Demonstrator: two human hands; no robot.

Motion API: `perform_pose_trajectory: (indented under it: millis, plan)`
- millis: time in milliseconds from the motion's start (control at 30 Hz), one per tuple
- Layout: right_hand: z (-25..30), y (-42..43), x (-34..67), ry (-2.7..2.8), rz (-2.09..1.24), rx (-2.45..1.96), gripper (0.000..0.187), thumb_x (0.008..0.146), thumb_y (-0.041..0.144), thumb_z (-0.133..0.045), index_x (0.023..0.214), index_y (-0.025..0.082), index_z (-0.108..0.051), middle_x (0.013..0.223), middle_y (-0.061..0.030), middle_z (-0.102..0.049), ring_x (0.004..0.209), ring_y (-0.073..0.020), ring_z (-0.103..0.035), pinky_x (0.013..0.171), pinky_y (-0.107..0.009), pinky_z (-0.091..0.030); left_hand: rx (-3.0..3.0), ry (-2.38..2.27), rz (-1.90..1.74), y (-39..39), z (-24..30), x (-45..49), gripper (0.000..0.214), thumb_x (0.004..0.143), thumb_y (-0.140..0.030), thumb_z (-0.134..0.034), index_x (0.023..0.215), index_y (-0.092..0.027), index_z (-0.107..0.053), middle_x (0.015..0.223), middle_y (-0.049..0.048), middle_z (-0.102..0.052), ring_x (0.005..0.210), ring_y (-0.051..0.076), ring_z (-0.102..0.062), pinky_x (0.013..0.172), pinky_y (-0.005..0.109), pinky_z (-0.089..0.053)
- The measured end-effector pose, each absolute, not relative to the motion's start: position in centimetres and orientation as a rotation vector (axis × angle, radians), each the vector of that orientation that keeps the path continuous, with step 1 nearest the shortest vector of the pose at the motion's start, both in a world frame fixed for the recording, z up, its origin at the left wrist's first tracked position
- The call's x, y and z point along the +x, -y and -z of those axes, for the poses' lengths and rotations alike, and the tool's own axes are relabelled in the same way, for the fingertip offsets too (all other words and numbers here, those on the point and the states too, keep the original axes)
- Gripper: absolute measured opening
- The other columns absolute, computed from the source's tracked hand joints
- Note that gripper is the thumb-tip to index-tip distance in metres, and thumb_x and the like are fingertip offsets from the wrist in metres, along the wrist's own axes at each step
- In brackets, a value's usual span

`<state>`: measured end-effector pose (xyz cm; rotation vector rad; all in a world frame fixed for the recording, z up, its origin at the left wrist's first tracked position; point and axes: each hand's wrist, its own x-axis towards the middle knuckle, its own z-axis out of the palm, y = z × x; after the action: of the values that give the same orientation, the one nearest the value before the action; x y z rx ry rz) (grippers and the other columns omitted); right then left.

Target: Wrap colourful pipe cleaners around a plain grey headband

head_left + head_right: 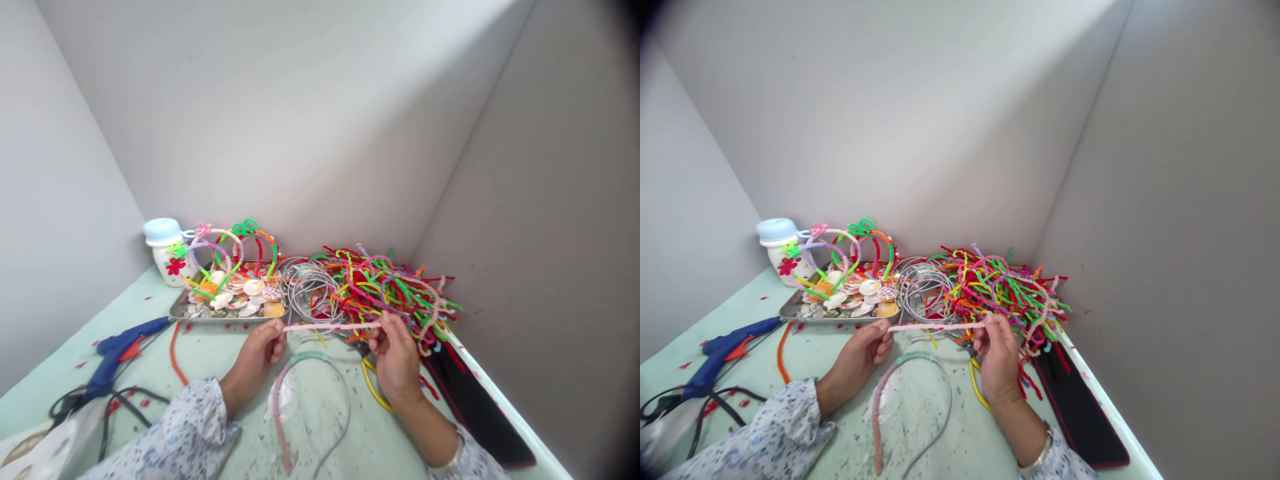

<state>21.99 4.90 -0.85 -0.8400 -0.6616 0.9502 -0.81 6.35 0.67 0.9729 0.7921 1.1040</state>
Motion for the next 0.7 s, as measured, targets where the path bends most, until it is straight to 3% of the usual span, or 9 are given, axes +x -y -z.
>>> perform_pose_trajectory:
  millis: [200, 433, 633, 700]
  plan:
    - [0.7, -5.0, 22.1, 0.669, -0.896, -0.870, 0.019, 0.079, 0.038, -0.063, 0.075, 0.021, -0.056, 0.056, 0.0058, -0.052, 0.044, -0.0067, -0.045, 0.041, -0.018, -0.034, 1.068, -0.786, -1.006, -6.0, -0.8, -0.6, 0.020, 0.077, -0.027, -0.057, 0.064, -0.015, -0.049, 0.054, -0.0036, -0.042, 0.048, 0.007, -0.033, 0.046, 0.019, -0.023]
    - [0.3, -3.6, 21.0, 0.956, -1.071, -0.851, 0.025, 0.083, 0.039, -0.058, 0.103, 0.023, -0.056, 0.062, 0.0038, -0.055, 0.047, -0.0088, -0.045, 0.044, -0.020, -0.036, 1.101, -0.831, -1.004, -5.9, -0.6, -0.5, 0.019, 0.076, -0.030, -0.062, 0.069, -0.014, -0.056, 0.054, -0.0035, -0.043, 0.049, 0.007, -0.033, 0.046, 0.019, -0.023]
    - [1.0, -2.8, 20.8, 1.493, -0.794, -0.952, 0.005, 0.079, 0.026, -0.064, 0.079, 0.022, -0.062, 0.065, 0.0019, -0.054, 0.058, -0.0122, -0.048, 0.056, -0.024, -0.039, 1.184, -0.870, -1.008, -5.3, -0.5, -0.2, 0.021, 0.077, -0.034, -0.064, 0.074, -0.013, -0.061, 0.053, -0.0046, -0.042, 0.048, 0.006, -0.032, 0.047, 0.019, -0.022]
    - [0.9, -2.5, 20.7, 1.705, -0.734, -0.959, 0.006, 0.077, 0.023, -0.066, 0.082, 0.022, -0.066, 0.065, 0.0011, -0.055, 0.058, -0.0130, -0.049, 0.056, -0.025, -0.039, 1.262, -0.884, -0.959, -5.0, -0.6, 0.0, 0.021, 0.078, -0.035, -0.064, 0.078, -0.013, -0.064, 0.053, -0.0043, -0.044, 0.048, 0.006, -0.033, 0.047, 0.019, -0.023]
